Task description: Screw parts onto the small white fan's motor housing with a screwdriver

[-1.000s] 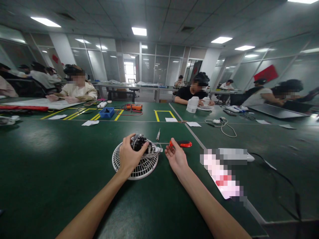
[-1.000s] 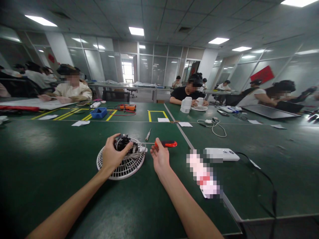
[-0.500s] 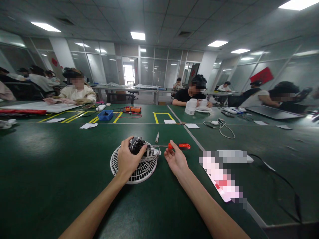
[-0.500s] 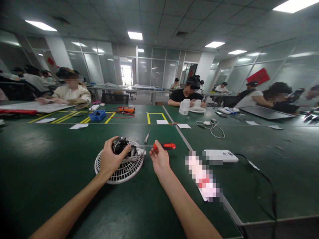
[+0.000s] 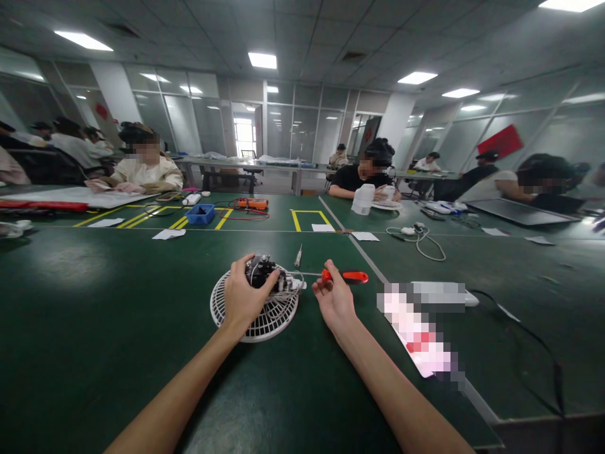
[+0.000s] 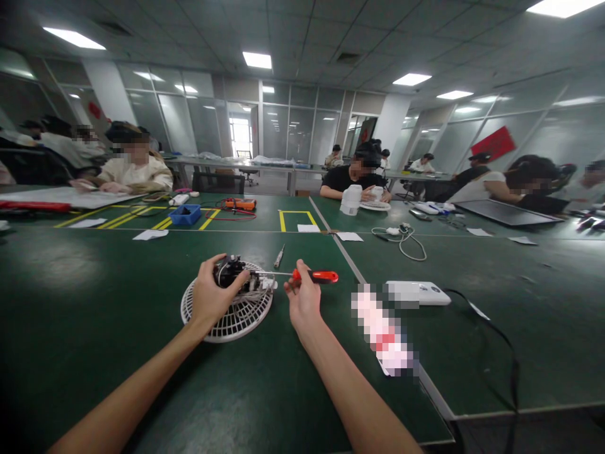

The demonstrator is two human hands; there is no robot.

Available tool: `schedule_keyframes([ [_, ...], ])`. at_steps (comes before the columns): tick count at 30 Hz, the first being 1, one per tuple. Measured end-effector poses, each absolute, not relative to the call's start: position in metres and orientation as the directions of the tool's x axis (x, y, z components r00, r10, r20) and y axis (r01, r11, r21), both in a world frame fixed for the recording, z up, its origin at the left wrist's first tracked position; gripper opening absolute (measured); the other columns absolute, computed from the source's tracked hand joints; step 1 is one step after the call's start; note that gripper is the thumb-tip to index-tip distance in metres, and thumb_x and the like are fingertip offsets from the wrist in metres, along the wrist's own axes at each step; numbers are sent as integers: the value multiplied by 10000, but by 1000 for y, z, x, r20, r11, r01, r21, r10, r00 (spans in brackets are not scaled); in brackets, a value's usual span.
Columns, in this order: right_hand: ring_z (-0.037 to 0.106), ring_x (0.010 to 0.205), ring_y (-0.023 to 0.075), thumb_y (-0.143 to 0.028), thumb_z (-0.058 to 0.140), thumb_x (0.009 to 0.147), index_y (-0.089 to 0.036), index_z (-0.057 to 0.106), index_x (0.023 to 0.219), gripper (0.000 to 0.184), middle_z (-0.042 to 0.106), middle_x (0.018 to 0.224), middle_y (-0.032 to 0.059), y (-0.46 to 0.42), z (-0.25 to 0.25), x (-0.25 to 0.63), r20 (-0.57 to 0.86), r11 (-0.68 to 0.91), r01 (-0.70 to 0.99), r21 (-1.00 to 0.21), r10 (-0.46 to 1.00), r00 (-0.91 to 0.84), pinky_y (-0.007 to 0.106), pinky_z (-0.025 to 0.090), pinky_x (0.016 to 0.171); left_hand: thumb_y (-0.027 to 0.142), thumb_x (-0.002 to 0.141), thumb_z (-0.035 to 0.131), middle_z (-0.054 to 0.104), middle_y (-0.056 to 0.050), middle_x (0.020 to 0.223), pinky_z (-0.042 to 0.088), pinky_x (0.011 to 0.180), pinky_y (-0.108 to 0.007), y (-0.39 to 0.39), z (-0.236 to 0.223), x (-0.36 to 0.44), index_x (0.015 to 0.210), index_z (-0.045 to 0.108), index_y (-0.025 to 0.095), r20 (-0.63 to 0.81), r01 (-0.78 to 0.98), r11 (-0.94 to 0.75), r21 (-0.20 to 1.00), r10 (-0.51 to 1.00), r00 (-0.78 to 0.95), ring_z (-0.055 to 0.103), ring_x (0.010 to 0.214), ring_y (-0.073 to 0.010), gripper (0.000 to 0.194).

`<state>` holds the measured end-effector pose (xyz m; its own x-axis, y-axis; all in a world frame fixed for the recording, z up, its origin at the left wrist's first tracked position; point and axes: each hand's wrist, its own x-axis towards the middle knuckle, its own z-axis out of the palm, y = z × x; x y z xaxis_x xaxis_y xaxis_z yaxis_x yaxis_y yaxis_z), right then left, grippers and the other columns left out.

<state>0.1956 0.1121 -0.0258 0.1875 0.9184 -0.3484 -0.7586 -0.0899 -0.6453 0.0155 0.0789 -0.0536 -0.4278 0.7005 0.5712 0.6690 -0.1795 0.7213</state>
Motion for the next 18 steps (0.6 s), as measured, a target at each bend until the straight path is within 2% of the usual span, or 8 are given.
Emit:
schedule_keyframes([
  [4,642,589,93,-165,892,739,-180,645,781,251,653,634,-39,115,-30,196,-304,-50,-763,-645,933,195,170,575,577,589,765,782,650,-93,1175,498,1039,-510,78,-53,15,1249,607,222,576,658,-197,727,697,-428,644,1130,-309,632],
  [9,725,718,129,-114,904,703,-203,623,806,312,726,753,-12,116,-31,198,-300,-68,-784,-617,942,154,227,638,718,602,757,786,648,-98,1199,506,1023,-511,78,-52,16,1259,604,218,565,666,-176,725,705,-428,645,1122,-312,657],
  [11,721,696,137,-155,906,714,-229,613,834,325,713,730,-30,116,-33,198,-321,-91,-779,-621,936,146,249,642,711,600,766,779,645,-98,1205,504,1023,-512,78,-53,16,1267,603,223,565,671,-173,721,707,-425,644,1128,-312,652],
  [14,676,599,128,-207,887,750,-252,619,868,296,666,656,-61,117,-35,196,-372,-138,-757,-639,917,147,235,609,614,600,764,782,640,-100,1220,500,1031,-512,79,-54,15,1281,598,223,561,670,-170,723,709,-426,639,1139,-309,666],
  [16,670,588,123,-191,875,762,-238,624,843,268,652,632,-58,116,-35,196,-385,-160,-747,-645,912,137,213,582,583,599,758,789,640,-101,1226,497,1037,-512,79,-55,15,1283,599,218,558,667,-166,726,710,-430,638,1136,-303,676],
  [18,691,629,122,-150,870,757,-216,623,800,259,676,657,-38,116,-34,196,-368,-156,-747,-646,921,126,204,585,615,596,754,793,642,-103,1225,498,1039,-510,79,-55,14,1283,602,213,556,666,-165,727,711,-431,638,1130,-296,680],
])
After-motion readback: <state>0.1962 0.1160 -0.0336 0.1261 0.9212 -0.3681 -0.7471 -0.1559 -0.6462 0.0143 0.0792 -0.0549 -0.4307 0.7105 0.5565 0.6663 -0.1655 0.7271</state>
